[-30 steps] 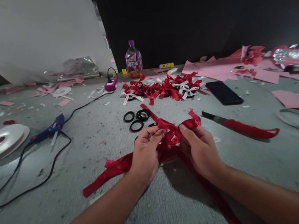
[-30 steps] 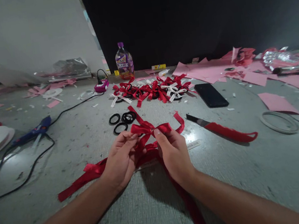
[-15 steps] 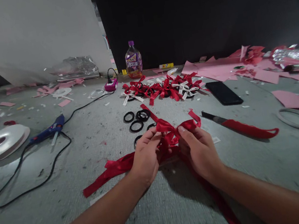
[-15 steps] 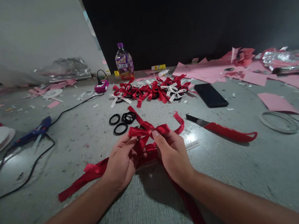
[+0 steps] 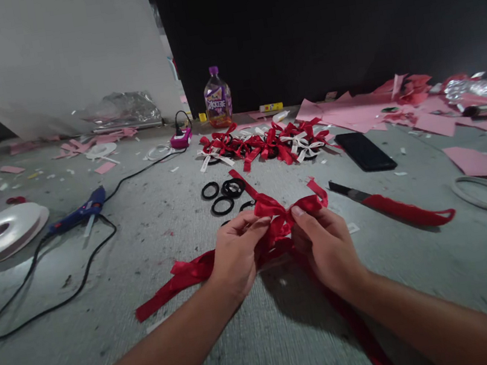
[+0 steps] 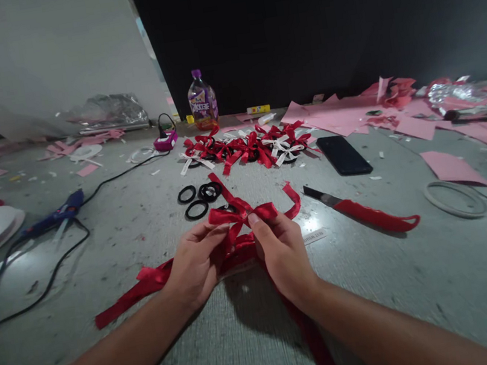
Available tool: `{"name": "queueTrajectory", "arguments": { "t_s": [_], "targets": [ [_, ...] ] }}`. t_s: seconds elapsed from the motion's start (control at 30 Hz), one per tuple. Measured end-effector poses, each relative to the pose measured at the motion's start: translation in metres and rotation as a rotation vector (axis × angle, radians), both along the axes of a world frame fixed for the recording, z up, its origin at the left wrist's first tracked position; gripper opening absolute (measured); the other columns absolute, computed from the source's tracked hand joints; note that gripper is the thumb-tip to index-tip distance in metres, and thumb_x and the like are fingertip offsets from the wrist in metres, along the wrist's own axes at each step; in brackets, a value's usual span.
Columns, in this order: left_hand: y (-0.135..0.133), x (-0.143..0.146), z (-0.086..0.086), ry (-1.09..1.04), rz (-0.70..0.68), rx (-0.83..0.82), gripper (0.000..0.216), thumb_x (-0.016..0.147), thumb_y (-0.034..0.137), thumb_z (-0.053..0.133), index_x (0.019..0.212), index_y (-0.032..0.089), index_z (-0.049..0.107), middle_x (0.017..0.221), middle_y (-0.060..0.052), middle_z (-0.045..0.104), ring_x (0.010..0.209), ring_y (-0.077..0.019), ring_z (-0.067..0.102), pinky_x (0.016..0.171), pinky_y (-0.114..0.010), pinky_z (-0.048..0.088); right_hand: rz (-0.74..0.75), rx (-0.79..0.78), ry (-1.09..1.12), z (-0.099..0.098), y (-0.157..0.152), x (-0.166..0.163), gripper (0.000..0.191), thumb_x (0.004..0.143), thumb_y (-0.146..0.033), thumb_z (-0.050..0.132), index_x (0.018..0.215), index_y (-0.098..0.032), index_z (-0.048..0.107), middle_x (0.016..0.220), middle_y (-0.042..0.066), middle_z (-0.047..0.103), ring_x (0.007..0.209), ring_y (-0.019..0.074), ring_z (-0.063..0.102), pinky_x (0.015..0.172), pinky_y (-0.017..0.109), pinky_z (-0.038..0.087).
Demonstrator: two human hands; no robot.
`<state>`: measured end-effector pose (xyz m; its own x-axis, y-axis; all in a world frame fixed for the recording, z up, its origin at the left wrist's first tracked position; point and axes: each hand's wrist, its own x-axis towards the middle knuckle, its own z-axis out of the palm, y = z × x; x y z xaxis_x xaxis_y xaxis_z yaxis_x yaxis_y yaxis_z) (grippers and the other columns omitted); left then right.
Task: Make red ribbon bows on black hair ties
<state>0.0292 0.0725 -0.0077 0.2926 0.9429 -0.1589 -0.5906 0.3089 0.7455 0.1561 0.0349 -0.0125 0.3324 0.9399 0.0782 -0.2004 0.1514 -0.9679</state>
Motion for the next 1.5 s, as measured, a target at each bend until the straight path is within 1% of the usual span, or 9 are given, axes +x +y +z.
{"name": "queueTrajectory", "arguments": {
  "t_s": [0.1, 0.2, 0.47, 0.63, 0.77, 0.83, 0.97, 1.07, 1.5],
  "targets": [
    [0.0011, 0.0007, 0.0005, -0.004, 0.017, -0.030, 0.022, 0.058, 0.009, 0.083, 0.073, 0.015, 0.067, 0.072, 0.000, 0.071, 0.067, -0.0108, 0.065, 0.069, -0.024, 0.054, 0.012, -0.012, 0.032, -0.0004, -0.0002, -0.0002, 0.033, 0.087, -0.041, 0.066, 0.067, -0.021, 0.050, 0.054, -0.007, 0.035, 0.046, 0.0076, 0.028, 0.041, 0.024, 0.023],
    [0.0026, 0.0013, 0.0000, -0.002, 0.039, -0.034, 0.026, 0.057, 0.005, 0.081, 0.077, 0.014, 0.066, 0.071, 0.002, 0.070, 0.066, -0.0097, 0.064, 0.068, -0.023, 0.052, 0.023, -0.014, 0.075, -0.0011, -0.0001, -0.0006, 0.033, 0.087, -0.040, 0.067, 0.067, -0.021, 0.049, 0.053, -0.008, 0.034, 0.046, 0.0074, 0.027, 0.041, 0.024, 0.021],
    [0.0006, -0.0005, 0.0016, 0.028, 0.051, 0.011, 0.029, 0.055, -0.001, 0.074, 0.072, 0.016, 0.058, 0.068, 0.004, 0.068, 0.067, -0.0065, 0.062, 0.069, -0.017, 0.049, 0.019, -0.008, 0.056, -0.0019, 0.0002, -0.0006, 0.029, 0.088, -0.039, 0.065, 0.069, -0.021, 0.051, 0.054, -0.008, 0.035, 0.047, 0.0077, 0.029, 0.042, 0.024, 0.024],
    [-0.0007, -0.0006, 0.0042, -0.001, 0.006, 0.039, 0.030, 0.061, 0.000, 0.072, 0.074, 0.017, 0.051, 0.070, 0.004, 0.067, 0.066, -0.0066, 0.061, 0.068, -0.019, 0.050, 0.018, -0.014, 0.053, -0.0048, 0.0000, -0.0001, 0.029, 0.087, -0.041, 0.066, 0.070, -0.022, 0.052, 0.055, -0.007, 0.038, 0.047, 0.0077, 0.031, 0.041, 0.023, 0.025],
    [-0.0003, -0.0007, 0.0039, -0.025, -0.029, 0.038, 0.032, 0.066, 0.002, 0.071, 0.077, 0.019, 0.047, 0.073, 0.004, 0.068, 0.067, -0.0082, 0.063, 0.067, -0.021, 0.052, 0.024, -0.030, 0.065, -0.0060, 0.0005, 0.0000, 0.031, 0.087, -0.042, 0.067, 0.069, -0.022, 0.051, 0.054, -0.008, 0.036, 0.046, 0.0076, 0.028, 0.041, 0.023, 0.023],
    [-0.0001, -0.0004, 0.0034, -0.033, -0.035, 0.034, 0.033, 0.067, 0.002, 0.071, 0.078, 0.020, 0.046, 0.073, 0.004, 0.068, 0.067, -0.0083, 0.063, 0.066, -0.021, 0.051, 0.025, -0.023, 0.054, -0.0053, 0.0007, -0.0001, 0.030, 0.087, -0.042, 0.067, 0.070, -0.022, 0.052, 0.055, -0.007, 0.038, 0.047, 0.0079, 0.031, 0.042, 0.023, 0.026],
    [-0.0006, 0.0000, 0.0024, -0.050, -0.042, 0.030, 0.032, 0.066, 0.001, 0.071, 0.077, 0.019, 0.047, 0.071, 0.004, 0.067, 0.066, -0.0072, 0.062, 0.067, -0.020, 0.051, 0.009, -0.013, 0.011, -0.0031, 0.0005, -0.0008, 0.025, 0.086, -0.043, 0.065, 0.075, -0.021, 0.058, 0.060, -0.005, 0.050, 0.052, 0.0099, 0.043, 0.048, 0.024, 0.036],
    [-0.0012, 0.0000, 0.0021, -0.043, -0.037, 0.024, 0.030, 0.067, 0.003, 0.072, 0.075, 0.018, 0.047, 0.071, 0.004, 0.067, 0.066, -0.0065, 0.062, 0.068, -0.019, 0.051, 0.001, -0.012, -0.008, -0.0028, 0.0003, -0.0011, 0.024, 0.087, -0.043, 0.065, 0.077, -0.021, 0.060, 0.063, -0.003, 0.055, 0.055, 0.0110, 0.048, 0.051, 0.024, 0.039],
    [-0.0014, -0.0001, 0.0022, -0.050, -0.032, 0.006, 0.031, 0.067, 0.004, 0.075, 0.075, 0.019, 0.048, 0.072, 0.004, 0.069, 0.067, -0.0074, 0.063, 0.069, -0.019, 0.051, 0.000, -0.011, -0.015, -0.0006, 0.0004, -0.0013, 0.028, 0.086, -0.043, 0.065, 0.071, -0.021, 0.055, 0.058, -0.004, 0.047, 0.050, 0.0100, 0.041, 0.046, 0.025, 0.036]
  ]
}}
